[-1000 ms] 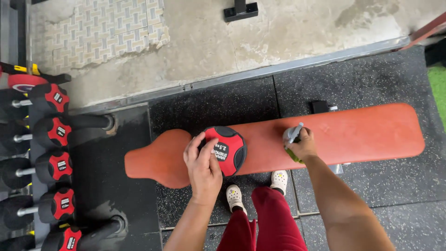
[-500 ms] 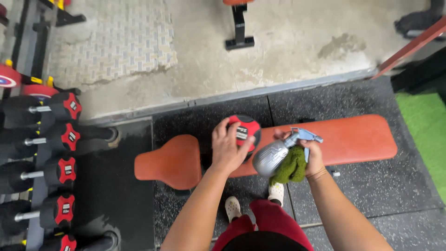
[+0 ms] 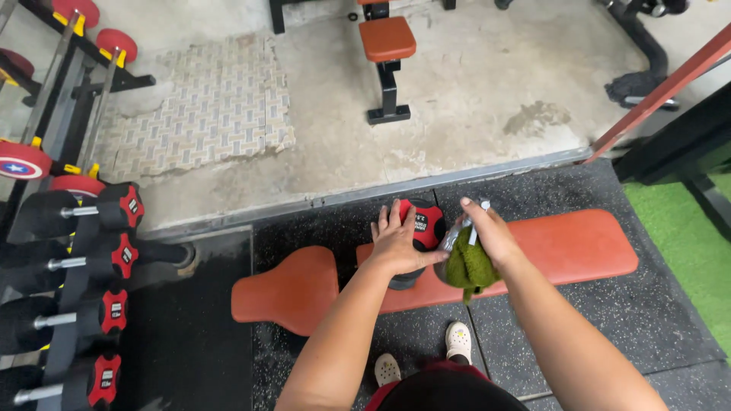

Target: The person is cleaning and wiping down dumbbells and a weight bench in a gym using a spray bottle and a cloth.

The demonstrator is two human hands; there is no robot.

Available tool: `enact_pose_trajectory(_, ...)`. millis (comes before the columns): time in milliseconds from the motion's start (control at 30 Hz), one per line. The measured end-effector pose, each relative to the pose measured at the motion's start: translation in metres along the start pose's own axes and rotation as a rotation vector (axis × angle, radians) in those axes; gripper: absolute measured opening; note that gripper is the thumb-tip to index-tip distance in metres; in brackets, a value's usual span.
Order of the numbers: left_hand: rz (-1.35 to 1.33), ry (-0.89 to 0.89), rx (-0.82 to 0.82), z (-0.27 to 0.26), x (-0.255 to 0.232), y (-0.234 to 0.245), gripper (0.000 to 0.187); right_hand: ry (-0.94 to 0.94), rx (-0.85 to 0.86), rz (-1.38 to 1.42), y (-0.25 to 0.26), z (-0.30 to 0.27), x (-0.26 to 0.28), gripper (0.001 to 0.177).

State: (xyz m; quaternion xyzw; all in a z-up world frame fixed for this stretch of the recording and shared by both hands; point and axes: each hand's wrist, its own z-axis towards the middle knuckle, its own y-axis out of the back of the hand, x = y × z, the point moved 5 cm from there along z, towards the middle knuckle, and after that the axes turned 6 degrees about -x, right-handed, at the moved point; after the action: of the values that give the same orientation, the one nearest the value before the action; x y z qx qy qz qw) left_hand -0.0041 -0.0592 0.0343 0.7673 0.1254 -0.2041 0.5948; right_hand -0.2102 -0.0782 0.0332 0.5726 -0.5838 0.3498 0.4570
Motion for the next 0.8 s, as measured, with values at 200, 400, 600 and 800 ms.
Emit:
enact_pose_trajectory(200, -0.096, 0.003, 0.038, 0.019, 0.015, -0.005, 0.128, 0.388, -0.067, 0.005, -0.014, 0.007, 0.068, 0.041)
enact_pose_trajectory(400, -0.346, -0.105, -0.347, 0.017, 0.015, -0.014, 0.141, 0.623, -0.262, -0.111, -0.052, 0.007, 0.058, 0.032)
enact_pose_trajectory(600, -0.382, -0.022, -0.392, 0.001, 0.000, 0.014, 0.132, 0.851, -0.131, 0.098, -0.054, -0.002, 0.038, 0.054)
enact_pose_trajectory(800, -0.394, 0.022, -0.380, 0.008, 0.000, 0.006, 0.103, 1.134, -0.260, -0.215, -0.054, -0.014, 0.029, 0.096)
